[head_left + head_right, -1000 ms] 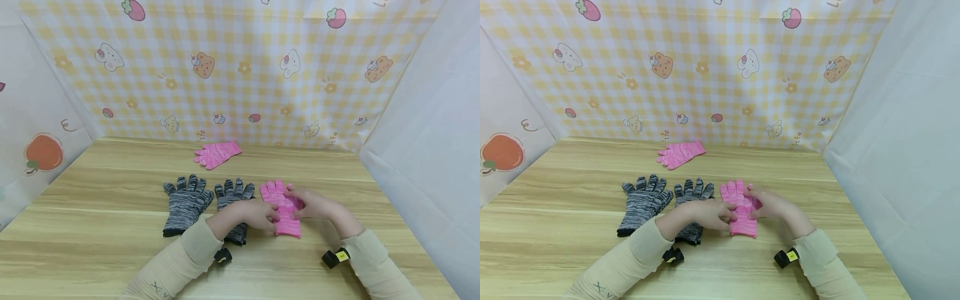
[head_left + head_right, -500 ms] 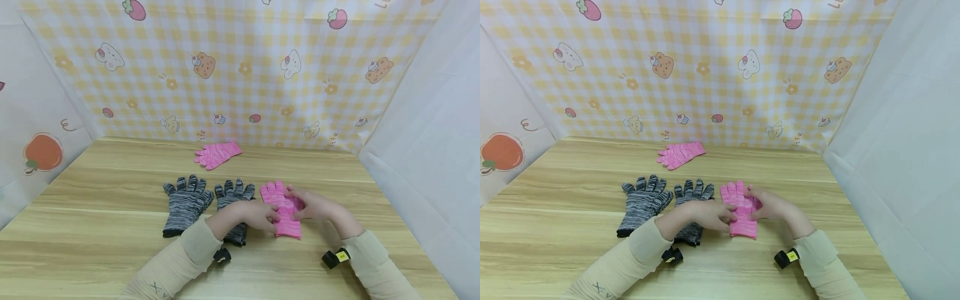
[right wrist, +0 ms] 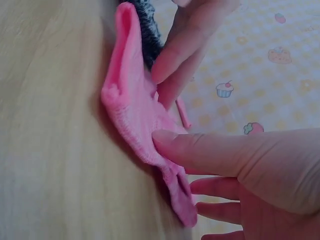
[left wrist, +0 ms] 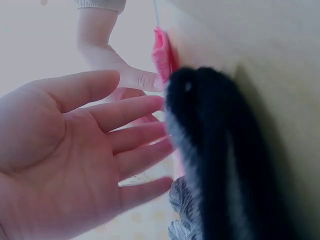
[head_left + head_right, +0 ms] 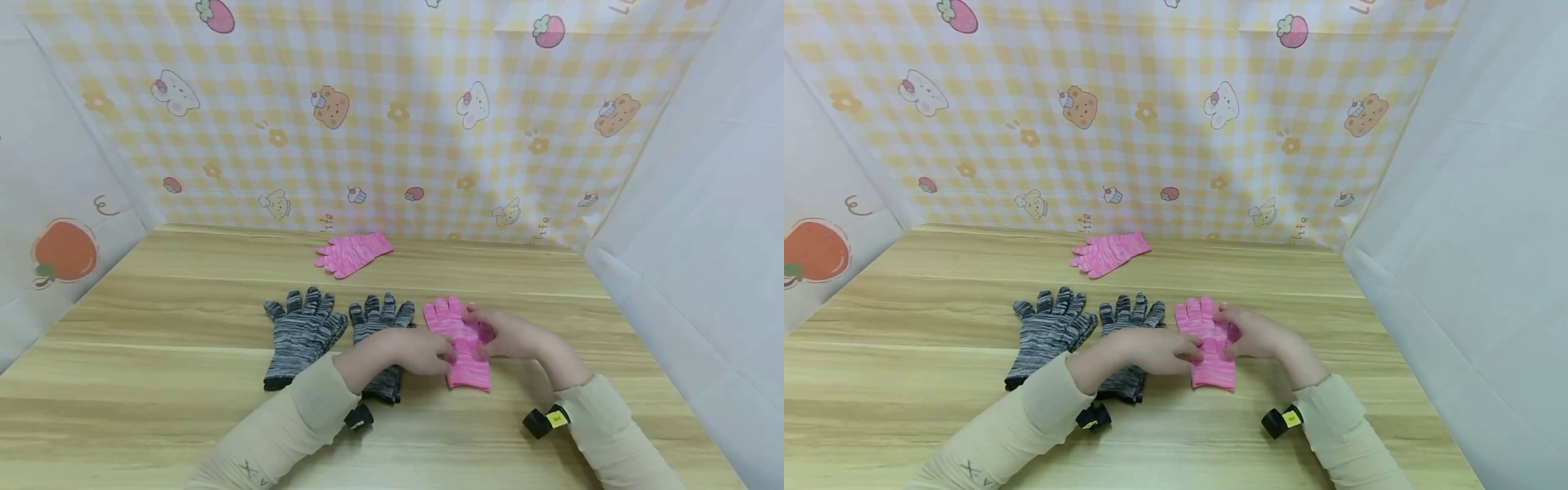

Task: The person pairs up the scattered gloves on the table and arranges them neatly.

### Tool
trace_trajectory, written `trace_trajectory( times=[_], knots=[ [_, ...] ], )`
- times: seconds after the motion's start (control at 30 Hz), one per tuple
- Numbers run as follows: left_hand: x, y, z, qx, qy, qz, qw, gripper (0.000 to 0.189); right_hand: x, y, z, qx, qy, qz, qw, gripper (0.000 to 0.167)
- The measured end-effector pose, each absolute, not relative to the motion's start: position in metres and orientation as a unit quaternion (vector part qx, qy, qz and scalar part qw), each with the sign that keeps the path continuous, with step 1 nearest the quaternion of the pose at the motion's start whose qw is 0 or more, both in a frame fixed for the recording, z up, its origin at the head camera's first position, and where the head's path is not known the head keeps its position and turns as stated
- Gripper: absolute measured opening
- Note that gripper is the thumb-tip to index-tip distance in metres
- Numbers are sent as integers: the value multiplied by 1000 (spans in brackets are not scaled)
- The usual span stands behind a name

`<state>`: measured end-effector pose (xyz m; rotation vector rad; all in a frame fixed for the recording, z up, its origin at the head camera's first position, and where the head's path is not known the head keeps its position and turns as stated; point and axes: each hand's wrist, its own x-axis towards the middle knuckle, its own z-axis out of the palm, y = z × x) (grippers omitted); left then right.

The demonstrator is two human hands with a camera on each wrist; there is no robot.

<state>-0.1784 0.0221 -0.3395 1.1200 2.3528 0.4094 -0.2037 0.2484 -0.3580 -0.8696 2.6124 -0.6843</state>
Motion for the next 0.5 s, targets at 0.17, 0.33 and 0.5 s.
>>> trace_trajectory(
  times=[0.17, 0.33, 0.5],
  knots=[
    [-182, 19, -333, 402, 864, 185, 239, 36, -203, 246, -352, -301, 910, -245, 142, 52],
    [-185, 12, -328, 403, 857, 222, 233, 36, -203, 244, -348, -302, 911, -250, 132, 42],
    [-188, -1, -323, 388, 848, 281, 227, 35, -203, 240, -344, -301, 913, -250, 114, 36]
  ],
)
